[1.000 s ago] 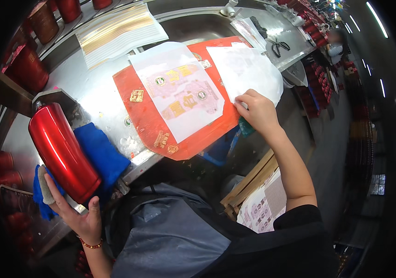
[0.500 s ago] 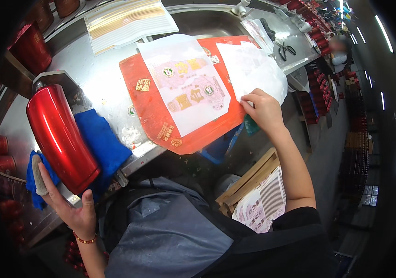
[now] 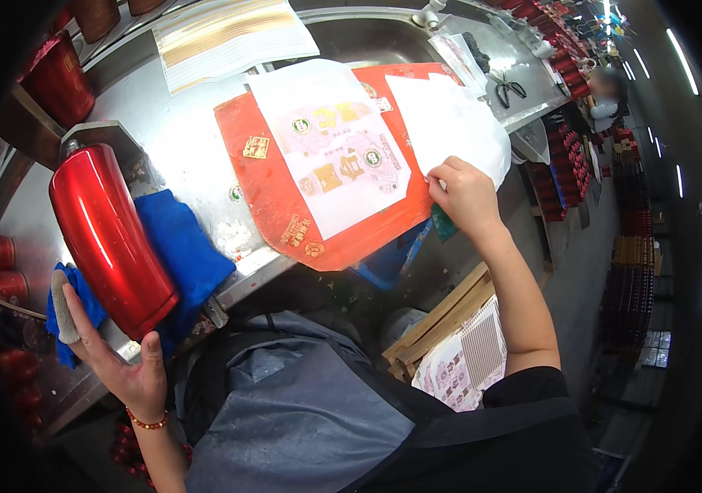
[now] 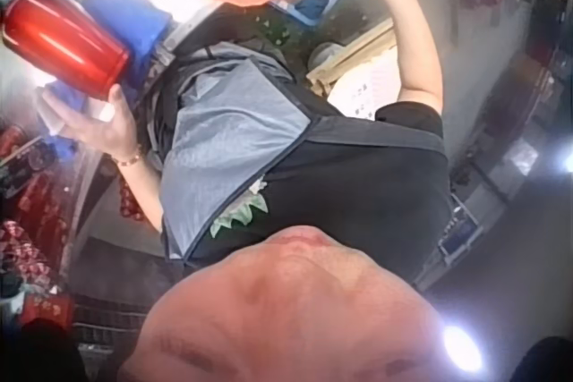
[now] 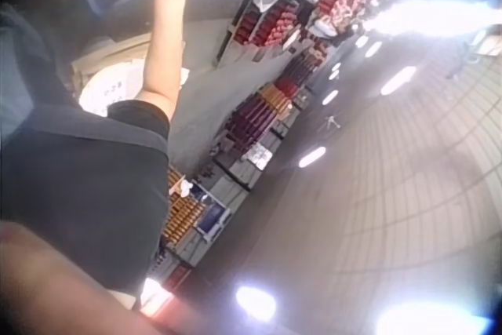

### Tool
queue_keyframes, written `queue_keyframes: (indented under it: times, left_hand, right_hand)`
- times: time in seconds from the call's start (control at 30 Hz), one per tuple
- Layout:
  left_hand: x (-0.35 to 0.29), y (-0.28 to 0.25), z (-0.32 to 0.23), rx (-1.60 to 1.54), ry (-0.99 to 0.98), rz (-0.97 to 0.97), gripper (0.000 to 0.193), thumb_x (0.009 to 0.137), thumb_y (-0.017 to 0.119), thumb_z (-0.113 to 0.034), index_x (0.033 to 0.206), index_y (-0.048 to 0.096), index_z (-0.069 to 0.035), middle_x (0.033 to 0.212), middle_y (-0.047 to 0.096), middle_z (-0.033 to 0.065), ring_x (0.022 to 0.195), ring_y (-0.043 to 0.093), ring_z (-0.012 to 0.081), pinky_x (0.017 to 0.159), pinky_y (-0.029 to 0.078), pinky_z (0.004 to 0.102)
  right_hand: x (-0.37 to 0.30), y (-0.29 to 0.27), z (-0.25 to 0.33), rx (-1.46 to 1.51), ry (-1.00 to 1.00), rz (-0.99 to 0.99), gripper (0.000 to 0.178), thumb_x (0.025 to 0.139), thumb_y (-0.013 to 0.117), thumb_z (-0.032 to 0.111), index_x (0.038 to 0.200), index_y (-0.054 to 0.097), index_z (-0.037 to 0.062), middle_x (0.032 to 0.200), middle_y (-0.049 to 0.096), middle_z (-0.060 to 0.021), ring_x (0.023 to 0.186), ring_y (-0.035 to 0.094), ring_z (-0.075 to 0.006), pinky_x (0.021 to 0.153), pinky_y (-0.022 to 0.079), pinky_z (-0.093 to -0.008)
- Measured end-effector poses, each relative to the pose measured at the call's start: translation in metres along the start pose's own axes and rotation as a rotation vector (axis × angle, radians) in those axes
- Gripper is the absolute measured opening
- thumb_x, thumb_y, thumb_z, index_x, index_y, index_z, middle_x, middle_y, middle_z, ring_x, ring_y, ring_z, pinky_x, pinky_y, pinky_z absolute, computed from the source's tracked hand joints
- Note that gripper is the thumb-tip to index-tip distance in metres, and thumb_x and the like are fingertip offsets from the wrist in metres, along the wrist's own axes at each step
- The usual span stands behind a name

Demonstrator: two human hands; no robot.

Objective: The person picks red cylindrical containers from a floor pile, places them on a metal table, and applies a gold label to each container. They smooth the label with a green tool and wipe the surface with a blue cloth. The person repeats this process for several containers.

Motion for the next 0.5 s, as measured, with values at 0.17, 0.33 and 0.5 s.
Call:
queue_keyframes:
  times: [0.17,0.33,0.5]
  left_hand:
    - [-0.002,0.0,0.002,-0.011,-0.001,-0.006,0.1,0.093,0.064,-0.061,0.16,0.025,0.002,0.164,0.028,0.0225,0.151,0.027,0.038,0.123,0.019,0.0469]
    - [-0.001,0.0,0.001,-0.006,0.006,-0.008,0.099,0.093,0.064,-0.061,0.159,0.025,0.002,0.163,0.029,0.0227,0.151,0.027,0.0384,0.123,0.02,0.0471]
    - [-0.004,-0.003,0.008,0.037,0.011,0.0,0.101,0.092,0.063,-0.063,0.159,0.026,0.003,0.162,0.03,0.0234,0.15,0.029,0.0395,0.122,0.021,0.0475]
  right_hand:
    - [0.001,-0.004,-0.006,0.066,0.035,0.06,0.008,0.083,0.07,0.014,0.077,0.071,0.0077,0.079,0.065,-0.0072,0.076,0.068,-0.0277,0.068,0.056,-0.0387]
    - [0.002,0.004,-0.006,-0.018,0.038,0.006,0.009,0.083,0.071,0.015,0.083,0.074,0.0067,0.079,0.068,-0.0091,0.067,0.068,-0.0275,0.063,0.055,-0.0369]
    - [0.013,-0.002,-0.04,0.226,0.427,-0.186,0.016,0.082,0.068,0.018,0.081,0.071,0.002,0.074,0.072,-0.0174,0.068,0.071,-0.0342,0.064,0.056,-0.0382]
Point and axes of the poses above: each hand's wrist, its own x-axis towards the middle knuckle, its own y-axis out of the palm, z = x × y, the point moved 1 cm from there along x, towards the middle knuckle
